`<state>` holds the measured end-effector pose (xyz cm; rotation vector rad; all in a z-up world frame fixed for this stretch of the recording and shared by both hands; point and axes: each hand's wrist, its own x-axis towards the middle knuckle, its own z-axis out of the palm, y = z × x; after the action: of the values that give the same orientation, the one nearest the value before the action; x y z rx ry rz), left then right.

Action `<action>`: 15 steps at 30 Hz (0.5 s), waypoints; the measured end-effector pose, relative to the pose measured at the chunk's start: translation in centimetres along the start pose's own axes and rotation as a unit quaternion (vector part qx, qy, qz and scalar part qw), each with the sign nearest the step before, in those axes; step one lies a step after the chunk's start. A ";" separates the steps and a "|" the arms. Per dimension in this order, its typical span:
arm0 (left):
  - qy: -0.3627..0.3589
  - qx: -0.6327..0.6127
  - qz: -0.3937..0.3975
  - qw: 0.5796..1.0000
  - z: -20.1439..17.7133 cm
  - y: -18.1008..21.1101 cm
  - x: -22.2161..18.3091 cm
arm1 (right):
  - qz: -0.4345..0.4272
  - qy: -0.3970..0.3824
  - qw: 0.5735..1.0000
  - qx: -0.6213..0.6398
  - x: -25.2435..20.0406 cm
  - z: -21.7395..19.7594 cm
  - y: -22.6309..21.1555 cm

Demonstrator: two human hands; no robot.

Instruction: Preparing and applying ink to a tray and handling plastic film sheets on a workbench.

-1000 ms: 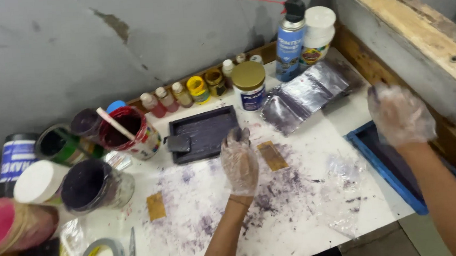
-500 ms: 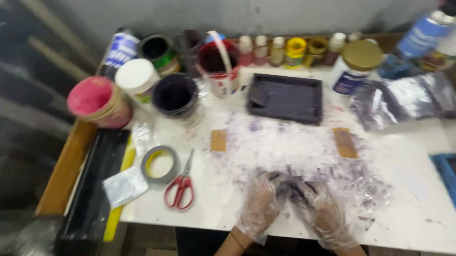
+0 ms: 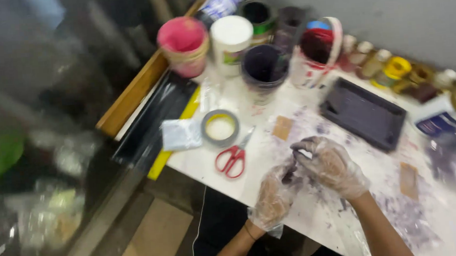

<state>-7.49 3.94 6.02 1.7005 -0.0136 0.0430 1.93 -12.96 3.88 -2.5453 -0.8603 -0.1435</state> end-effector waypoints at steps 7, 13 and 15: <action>0.072 -0.215 -0.092 0.970 1.6 -7.1 1.1 | -0.071 0.012 0.997 -0.014 12.8 5.4 -3.6; 0.074 -0.301 -0.077 0.948 1.2 -6.6 0.7 | -0.050 -0.043 0.997 -0.048 21.5 9.4 -6.8; 0.075 -0.211 -0.012 0.975 0.6 -6.3 0.5 | -0.073 -0.002 0.997 -0.039 23.2 11.1 -7.5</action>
<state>-6.73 4.19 -0.25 1.2686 0.1048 0.1403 15.55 10.09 2.27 -2.5531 -1.0629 -0.2208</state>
